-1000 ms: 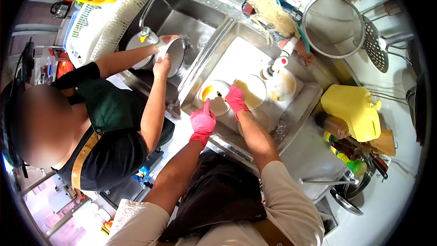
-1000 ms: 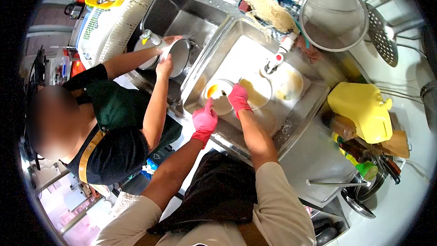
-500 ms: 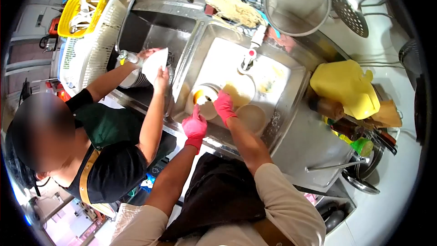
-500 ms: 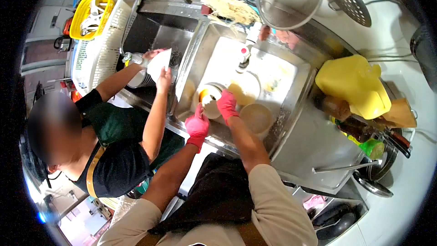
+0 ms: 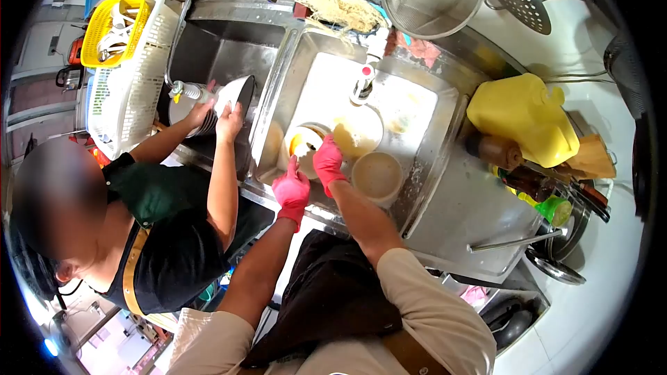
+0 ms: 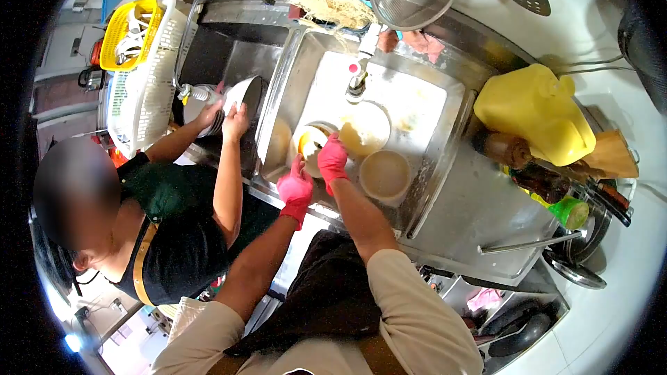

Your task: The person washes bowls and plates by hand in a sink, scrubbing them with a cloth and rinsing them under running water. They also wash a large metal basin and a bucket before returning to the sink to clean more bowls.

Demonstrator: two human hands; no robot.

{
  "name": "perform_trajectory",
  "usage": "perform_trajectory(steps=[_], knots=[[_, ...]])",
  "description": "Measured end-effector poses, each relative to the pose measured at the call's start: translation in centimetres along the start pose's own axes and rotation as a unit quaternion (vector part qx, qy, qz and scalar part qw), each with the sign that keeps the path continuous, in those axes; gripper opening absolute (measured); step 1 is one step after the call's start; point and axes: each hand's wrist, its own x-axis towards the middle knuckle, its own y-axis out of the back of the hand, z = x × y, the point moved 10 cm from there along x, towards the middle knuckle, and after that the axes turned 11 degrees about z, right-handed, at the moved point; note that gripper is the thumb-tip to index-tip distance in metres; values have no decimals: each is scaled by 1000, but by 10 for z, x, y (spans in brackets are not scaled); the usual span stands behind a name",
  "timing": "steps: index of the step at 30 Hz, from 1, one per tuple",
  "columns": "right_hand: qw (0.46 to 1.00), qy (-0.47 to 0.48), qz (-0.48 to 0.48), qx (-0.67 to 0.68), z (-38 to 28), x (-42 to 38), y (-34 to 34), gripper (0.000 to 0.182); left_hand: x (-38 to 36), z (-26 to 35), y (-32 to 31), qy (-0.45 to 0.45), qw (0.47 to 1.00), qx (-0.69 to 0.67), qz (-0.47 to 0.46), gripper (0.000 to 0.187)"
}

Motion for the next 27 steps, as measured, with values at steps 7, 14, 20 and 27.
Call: perform_trajectory(steps=[7, 14, 20, 27], knots=[[967, 9, -123, 224, 64, 36, -11, 28, 3, -5, 3, 20, 1000, 1, 18, 45], [960, 231, -154, 39, 111, 77, 75, 26, 7, -4, 4, 27, 998, 50, -32, 46], [933, 288, -22, -213, 129, 28, 18, 17, 7, -3, 10, 19, 999, -20, 22, 45], [969, 87, -224, -59, 190, 24, -26, 24, 6, -1, 15, 16, 999, -25, 12, 44]])
